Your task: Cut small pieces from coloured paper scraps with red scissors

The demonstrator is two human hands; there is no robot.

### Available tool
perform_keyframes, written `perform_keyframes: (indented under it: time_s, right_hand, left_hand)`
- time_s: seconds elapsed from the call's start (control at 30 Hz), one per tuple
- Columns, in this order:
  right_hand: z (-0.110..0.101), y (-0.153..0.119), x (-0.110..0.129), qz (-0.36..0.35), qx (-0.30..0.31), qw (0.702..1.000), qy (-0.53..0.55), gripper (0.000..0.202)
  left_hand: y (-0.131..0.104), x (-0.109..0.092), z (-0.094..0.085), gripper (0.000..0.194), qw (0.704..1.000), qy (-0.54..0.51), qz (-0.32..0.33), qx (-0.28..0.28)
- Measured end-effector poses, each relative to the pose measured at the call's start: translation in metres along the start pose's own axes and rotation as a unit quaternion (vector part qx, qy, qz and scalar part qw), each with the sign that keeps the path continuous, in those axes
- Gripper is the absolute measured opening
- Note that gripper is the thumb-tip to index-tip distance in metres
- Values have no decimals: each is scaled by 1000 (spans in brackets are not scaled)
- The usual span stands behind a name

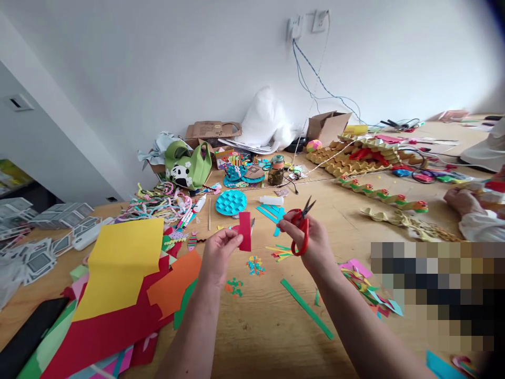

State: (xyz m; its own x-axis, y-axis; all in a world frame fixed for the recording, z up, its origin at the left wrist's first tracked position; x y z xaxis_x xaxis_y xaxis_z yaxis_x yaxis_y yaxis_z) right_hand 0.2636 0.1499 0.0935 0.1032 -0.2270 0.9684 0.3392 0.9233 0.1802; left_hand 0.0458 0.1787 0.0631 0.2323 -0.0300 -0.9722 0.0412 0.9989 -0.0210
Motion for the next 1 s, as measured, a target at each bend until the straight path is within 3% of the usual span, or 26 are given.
perform_keyframes:
  time_s: [0.13,0.23,0.33,0.47,0.57,0.63,0.67,0.73,0.8,0.87,1.0]
  right_hand:
    - [-36,-6,39,-134,-139,981,1,7]
    - [-67,-22,75,-251,-269,929,40,12]
    - [-81,-35,96,-316,-322,890,67,9]
    - [-83,-44,108,-323,-350,879,-7,9]
    - [-71,-32,107,-286,-258,917,-101,11]
    - [-48,-13,88,-209,-95,952,-202,12]
    - [-35,-5,72,-167,2,953,-253,12]
    - [-16,1,30,-72,172,911,-369,12]
    - [-11,3,-11,-4,270,835,-479,9]
    - [-11,5,-42,28,323,765,-556,10]
    - [-12,8,-74,50,386,712,-585,11]
  left_hand:
    - [5,-11,-30,25,988,-107,24,-106]
    - [3,-23,-46,25,974,-138,71,-162]
    - [0,-30,-53,24,965,-157,92,-189]
    - [-7,-36,-53,22,961,-145,106,-211]
    - [-10,-39,-52,21,959,-144,112,-216]
    - [-11,-40,-52,21,956,-157,114,-220]
    - [-11,-40,-51,21,955,-163,114,-220]
    - [-12,-40,-49,20,955,-170,112,-215]
    - [-12,-40,-47,19,956,-173,108,-209]
    - [-12,-40,-46,20,957,-174,106,-205]
    - [-13,-43,-46,19,960,-150,111,-211]
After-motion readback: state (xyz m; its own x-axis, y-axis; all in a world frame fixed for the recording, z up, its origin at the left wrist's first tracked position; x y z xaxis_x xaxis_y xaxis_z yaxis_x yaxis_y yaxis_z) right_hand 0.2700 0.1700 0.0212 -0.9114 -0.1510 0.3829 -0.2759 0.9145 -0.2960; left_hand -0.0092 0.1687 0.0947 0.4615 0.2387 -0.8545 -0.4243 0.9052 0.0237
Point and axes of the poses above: each hand's wrist, its own y-axis towards the middle knuckle, its own z-axis out of the palm, x = y × z, the point moved 9 cm from there along y, towards the middle knuckle, and after that the axes turned 1 degree about y, right-handed, at the moved point
